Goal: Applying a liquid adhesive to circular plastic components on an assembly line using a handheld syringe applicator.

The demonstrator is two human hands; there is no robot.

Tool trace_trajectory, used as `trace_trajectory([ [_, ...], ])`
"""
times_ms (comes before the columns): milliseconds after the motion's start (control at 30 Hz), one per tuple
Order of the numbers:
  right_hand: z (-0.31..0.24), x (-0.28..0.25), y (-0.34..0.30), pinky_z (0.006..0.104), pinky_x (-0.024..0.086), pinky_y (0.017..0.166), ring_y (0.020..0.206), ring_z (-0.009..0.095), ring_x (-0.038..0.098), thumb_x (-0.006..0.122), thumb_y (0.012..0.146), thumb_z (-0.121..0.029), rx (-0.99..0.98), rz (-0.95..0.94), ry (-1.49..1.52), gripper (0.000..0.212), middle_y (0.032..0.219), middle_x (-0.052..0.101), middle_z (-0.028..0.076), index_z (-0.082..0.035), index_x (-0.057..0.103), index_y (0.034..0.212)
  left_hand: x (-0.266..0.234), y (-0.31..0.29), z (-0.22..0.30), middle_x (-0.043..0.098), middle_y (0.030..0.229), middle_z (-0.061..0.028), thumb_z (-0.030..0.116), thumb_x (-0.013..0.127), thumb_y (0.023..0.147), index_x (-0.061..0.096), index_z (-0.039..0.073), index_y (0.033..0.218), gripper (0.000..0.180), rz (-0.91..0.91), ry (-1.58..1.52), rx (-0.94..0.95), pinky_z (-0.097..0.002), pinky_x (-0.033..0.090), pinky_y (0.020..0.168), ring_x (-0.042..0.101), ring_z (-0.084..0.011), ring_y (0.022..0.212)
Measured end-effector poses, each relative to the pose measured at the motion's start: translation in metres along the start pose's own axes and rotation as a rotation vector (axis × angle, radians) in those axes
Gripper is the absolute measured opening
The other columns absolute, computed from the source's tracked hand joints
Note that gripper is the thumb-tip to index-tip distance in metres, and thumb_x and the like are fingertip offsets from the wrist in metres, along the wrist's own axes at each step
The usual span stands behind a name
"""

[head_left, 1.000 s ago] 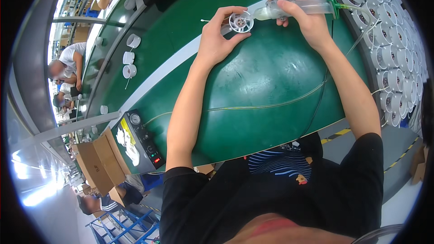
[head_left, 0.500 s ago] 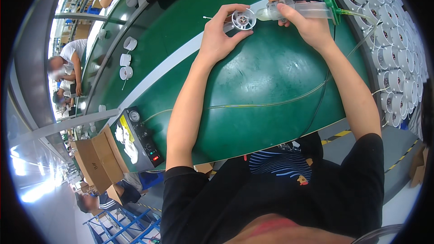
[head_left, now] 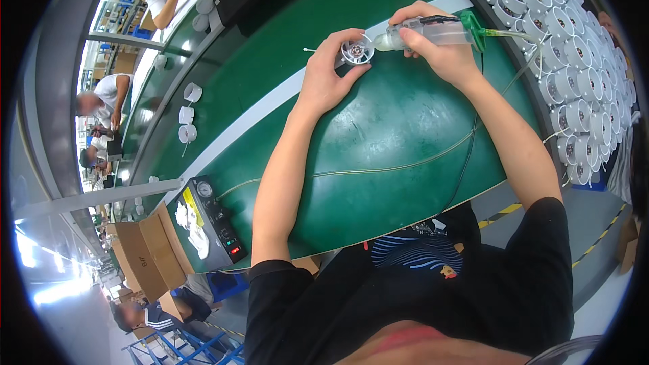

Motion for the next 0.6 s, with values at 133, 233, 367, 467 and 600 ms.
trace_trajectory([
  [133, -0.012, 0.0, 0.002, 0.0248, 0.052, 0.064, 0.075, 0.01, 0.065, 0.066, 0.097, -0.023, -0.124, 0.022, -0.038, 0.024, 0.098, 0.07, 0.004, -0.005, 0.07, 0.113, -0.009, 0.001, -0.002, 0.068, 0.128, -0.0088, 0.01, 0.083, 0.083, 0.062, 0.007, 0.131, 0.052, 0.096, 0.22, 0.019, -0.0386, 0.053, 0.102, 0.065, -0.0278, 0.119],
  [233, -0.002, -0.006, 0.005, 0.0256, 0.051, 0.063, 0.074, 0.011, 0.065, 0.065, 0.099, -0.025, 0.003, 0.083, 0.082, 0.025, 0.098, 0.069, 0.006, -0.006, 0.07, 0.115, -0.023, -0.002, -0.008, 0.057, 0.147, -0.0154, 0.02, 0.078, 0.089, 0.058, 0.008, 0.136, 0.053, 0.246, 0.536, 0.003, -0.048, 0.046, 0.108, 0.052, -0.0416, 0.134],
  [367, 0.023, -0.015, 0.009, 0.0248, 0.052, 0.061, 0.074, 0.012, 0.066, 0.07, 0.099, -0.03, 0.186, 0.152, 0.203, 0.029, 0.1, 0.072, 0.006, -0.006, 0.071, 0.116, -0.036, -0.006, 0.022, 0.029, 0.164, -0.025, 0.021, 0.079, 0.084, 0.056, 0.012, 0.143, 0.063, 0.433, 0.812, 0.098, -0.0647, 0.032, 0.115, 0.023, -0.056, 0.147],
  [467, 0.032, -0.002, 0.01, 0.0276, 0.058, 0.069, 0.082, 0.016, 0.07, 0.074, 0.097, -0.023, 0.205, 0.085, 0.201, 0.033, 0.105, 0.072, 0.009, -0.002, 0.066, 0.121, -0.025, -0.008, 0.061, 0.042, 0.159, -0.0162, 0.019, 0.079, 0.081, 0.055, 0.009, 0.145, 0.069, 0.387, 0.756, 0.363, -0.0635, 0.025, 0.12, 0.027, -0.0501, 0.149],
  [600, 0.033, 0.025, -0.002, 0.03, 0.06, 0.082, 0.093, 0.017, 0.072, 0.076, 0.096, -0.018, 0.216, -0.057, 0.179, 0.042, 0.114, 0.071, 0.01, 0.0, 0.06, 0.131, 0.003, -0.01, 0.063, 0.064, 0.137, -0.0088, 0.023, 0.084, 0.078, 0.056, 0.008, 0.145, 0.074, 0.292, 0.739, 0.387, -0.0636, 0.022, 0.123, 0.051, -0.0312, 0.135],
])
Point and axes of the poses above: each hand's wrist, its own y-axis towards the middle knuckle, its own x-axis out of the palm, z = x × y, the point moved 10 cm from there along y, towards the middle knuckle
